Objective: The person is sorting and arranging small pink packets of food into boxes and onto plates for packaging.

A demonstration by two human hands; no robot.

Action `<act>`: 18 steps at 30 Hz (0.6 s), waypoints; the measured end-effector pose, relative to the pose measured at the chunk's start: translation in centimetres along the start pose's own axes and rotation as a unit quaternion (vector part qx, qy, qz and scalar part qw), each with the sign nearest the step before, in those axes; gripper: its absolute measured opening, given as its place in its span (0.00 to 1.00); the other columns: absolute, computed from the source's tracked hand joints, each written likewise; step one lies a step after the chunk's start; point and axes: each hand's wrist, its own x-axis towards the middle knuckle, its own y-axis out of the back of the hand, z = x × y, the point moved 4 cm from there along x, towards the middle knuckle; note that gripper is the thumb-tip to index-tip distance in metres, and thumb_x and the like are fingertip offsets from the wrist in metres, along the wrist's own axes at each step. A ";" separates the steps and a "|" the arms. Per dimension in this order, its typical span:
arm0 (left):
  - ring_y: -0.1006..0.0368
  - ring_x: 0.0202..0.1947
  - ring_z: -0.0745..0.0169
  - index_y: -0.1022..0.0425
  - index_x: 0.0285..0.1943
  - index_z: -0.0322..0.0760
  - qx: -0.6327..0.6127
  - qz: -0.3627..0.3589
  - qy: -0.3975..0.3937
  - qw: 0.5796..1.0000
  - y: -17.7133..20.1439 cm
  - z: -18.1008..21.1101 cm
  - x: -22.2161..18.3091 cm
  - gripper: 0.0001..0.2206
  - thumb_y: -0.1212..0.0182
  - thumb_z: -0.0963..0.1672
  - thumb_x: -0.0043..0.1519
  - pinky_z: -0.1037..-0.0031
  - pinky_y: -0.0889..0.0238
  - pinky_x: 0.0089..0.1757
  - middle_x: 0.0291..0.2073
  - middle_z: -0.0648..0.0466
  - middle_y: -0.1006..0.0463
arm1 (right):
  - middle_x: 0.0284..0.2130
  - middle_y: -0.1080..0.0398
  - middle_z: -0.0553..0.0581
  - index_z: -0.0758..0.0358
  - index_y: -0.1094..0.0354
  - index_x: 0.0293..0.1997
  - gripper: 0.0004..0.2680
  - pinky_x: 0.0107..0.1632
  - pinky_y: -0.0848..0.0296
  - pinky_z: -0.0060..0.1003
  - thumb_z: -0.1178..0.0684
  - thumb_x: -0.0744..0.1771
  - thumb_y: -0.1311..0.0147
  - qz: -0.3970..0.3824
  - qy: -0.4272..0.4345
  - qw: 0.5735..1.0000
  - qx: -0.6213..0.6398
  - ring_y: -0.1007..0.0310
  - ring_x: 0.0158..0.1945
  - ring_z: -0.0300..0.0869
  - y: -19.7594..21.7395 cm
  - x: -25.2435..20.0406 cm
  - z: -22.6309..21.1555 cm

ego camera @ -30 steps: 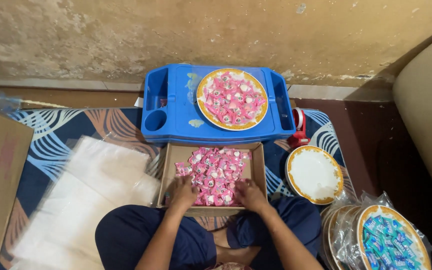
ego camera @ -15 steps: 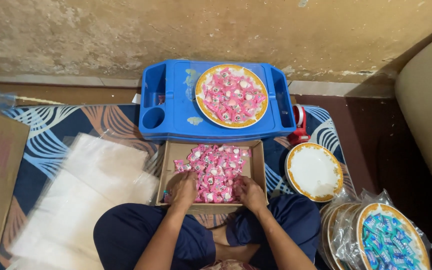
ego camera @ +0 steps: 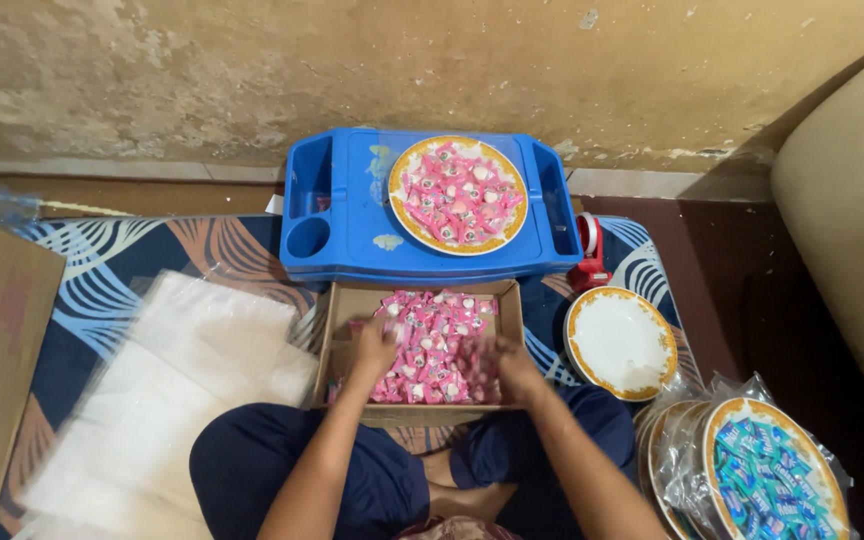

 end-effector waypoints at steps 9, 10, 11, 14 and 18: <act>0.26 0.58 0.36 0.32 0.66 0.44 -0.199 0.110 -0.148 0.963 11.3 18.7 1.5 0.20 0.43 0.46 0.63 0.52 0.33 0.56 0.54 0.38 0.21 | 0.56 0.37 0.61 0.55 0.50 0.75 0.22 0.57 0.26 0.60 0.54 0.70 0.49 -0.072 0.184 0.963 0.184 0.30 0.61 0.55 0.8 -1.2 -22.0; 0.26 0.58 0.36 0.32 0.66 0.44 -0.197 0.107 -0.149 0.963 9.8 16.9 1.3 0.20 0.43 0.46 0.63 0.52 0.33 0.56 0.54 0.38 0.21 | 0.56 0.37 0.61 0.55 0.50 0.75 0.22 0.57 0.26 0.60 0.54 0.70 0.49 -0.069 0.184 0.963 0.186 0.30 0.61 0.55 0.3 -2.0 -20.5; 0.24 0.51 0.38 0.27 0.58 0.41 -0.152 0.218 -0.192 0.945 9.4 15.4 0.9 0.13 0.43 0.43 0.64 0.53 0.30 0.50 0.47 0.40 0.20 | 0.48 0.31 0.63 0.60 0.40 0.68 0.18 0.54 0.25 0.55 0.54 0.69 0.48 0.013 0.224 0.969 0.102 0.27 0.54 0.53 0.0 -2.7 -19.4; 0.22 0.45 0.40 0.22 0.50 0.40 -0.088 0.294 -0.181 0.934 5.2 7.9 0.6 0.08 0.42 0.41 0.63 0.53 0.28 0.45 0.39 0.44 0.19 | 0.46 0.24 0.62 0.56 0.28 0.60 0.15 0.55 0.26 0.52 0.47 0.67 0.45 0.075 0.171 0.975 -0.117 0.25 0.52 0.55 0.5 0.8 -9.0; 0.40 0.68 0.29 0.33 0.68 0.53 0.046 0.103 -0.037 0.993 -4.5 -5.0 3.4 0.23 0.40 0.45 0.61 0.46 0.40 0.62 0.63 0.44 0.33 | 0.59 0.31 0.59 0.31 0.38 0.68 0.22 0.64 0.29 0.52 0.37 0.64 0.48 -0.008 0.087 0.886 -0.456 0.30 0.63 0.56 2.6 10.2 10.5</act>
